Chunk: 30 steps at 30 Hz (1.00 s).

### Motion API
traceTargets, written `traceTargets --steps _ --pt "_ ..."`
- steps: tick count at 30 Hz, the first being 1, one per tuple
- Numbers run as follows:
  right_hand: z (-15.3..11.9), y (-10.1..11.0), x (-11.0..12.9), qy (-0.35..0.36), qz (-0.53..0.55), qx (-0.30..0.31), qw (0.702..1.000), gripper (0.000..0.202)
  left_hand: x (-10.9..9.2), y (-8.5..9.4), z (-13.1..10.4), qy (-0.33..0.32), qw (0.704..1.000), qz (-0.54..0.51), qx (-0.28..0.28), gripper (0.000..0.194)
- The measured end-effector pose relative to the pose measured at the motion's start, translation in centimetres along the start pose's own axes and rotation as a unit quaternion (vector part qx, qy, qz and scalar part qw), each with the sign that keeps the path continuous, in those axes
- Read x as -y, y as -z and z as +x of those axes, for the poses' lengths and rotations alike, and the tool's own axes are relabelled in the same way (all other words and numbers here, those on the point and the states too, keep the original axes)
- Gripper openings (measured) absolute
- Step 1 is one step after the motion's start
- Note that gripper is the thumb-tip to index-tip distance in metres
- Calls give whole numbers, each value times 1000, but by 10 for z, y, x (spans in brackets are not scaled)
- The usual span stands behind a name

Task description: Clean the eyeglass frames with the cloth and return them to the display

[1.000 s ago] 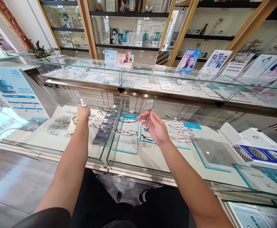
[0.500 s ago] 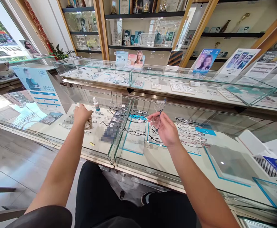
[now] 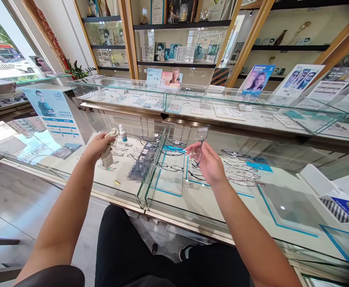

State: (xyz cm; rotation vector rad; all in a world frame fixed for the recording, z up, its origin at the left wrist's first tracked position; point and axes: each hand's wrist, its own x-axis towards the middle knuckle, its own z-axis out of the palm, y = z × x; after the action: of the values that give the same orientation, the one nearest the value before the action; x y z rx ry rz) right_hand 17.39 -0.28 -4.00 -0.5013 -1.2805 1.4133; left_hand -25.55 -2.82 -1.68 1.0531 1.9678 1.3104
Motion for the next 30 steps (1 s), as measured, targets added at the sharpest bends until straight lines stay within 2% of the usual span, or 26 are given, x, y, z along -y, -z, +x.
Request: traceTargets --steps 4,8,11,14,16,19,22,26,30 --pt "1 0 3 0 10 -16 1000 26 -38 -29 -26 -57 987 -111 104 50" --pt "2 1 6 2 6 -29 1000 27 -67 -83 -51 -57 956 -207 199 61" --pt "4 4 7 5 -3 -35 999 28 -80 -129 -64 -28 927 -245 284 49" --pt "5 7 8 9 -5 -46 999 28 -86 -167 -75 -24 912 -263 314 48" --pt "6 8 9 13 3 -51 999 28 -88 -185 -82 -29 903 -277 328 50" --pt "6 8 11 16 16 -54 998 28 -88 -203 -94 -41 891 -291 347 54" --pt "7 7 12 11 16 -62 998 30 -85 -211 -105 -43 882 -296 363 59" --pt "7 5 9 2 11 -76 997 34 -78 -217 -113 -18 871 -307 383 66" --pt "7 4 7 -3 -4 -78 997 34 -73 -218 -114 8 867 -322 380 65"
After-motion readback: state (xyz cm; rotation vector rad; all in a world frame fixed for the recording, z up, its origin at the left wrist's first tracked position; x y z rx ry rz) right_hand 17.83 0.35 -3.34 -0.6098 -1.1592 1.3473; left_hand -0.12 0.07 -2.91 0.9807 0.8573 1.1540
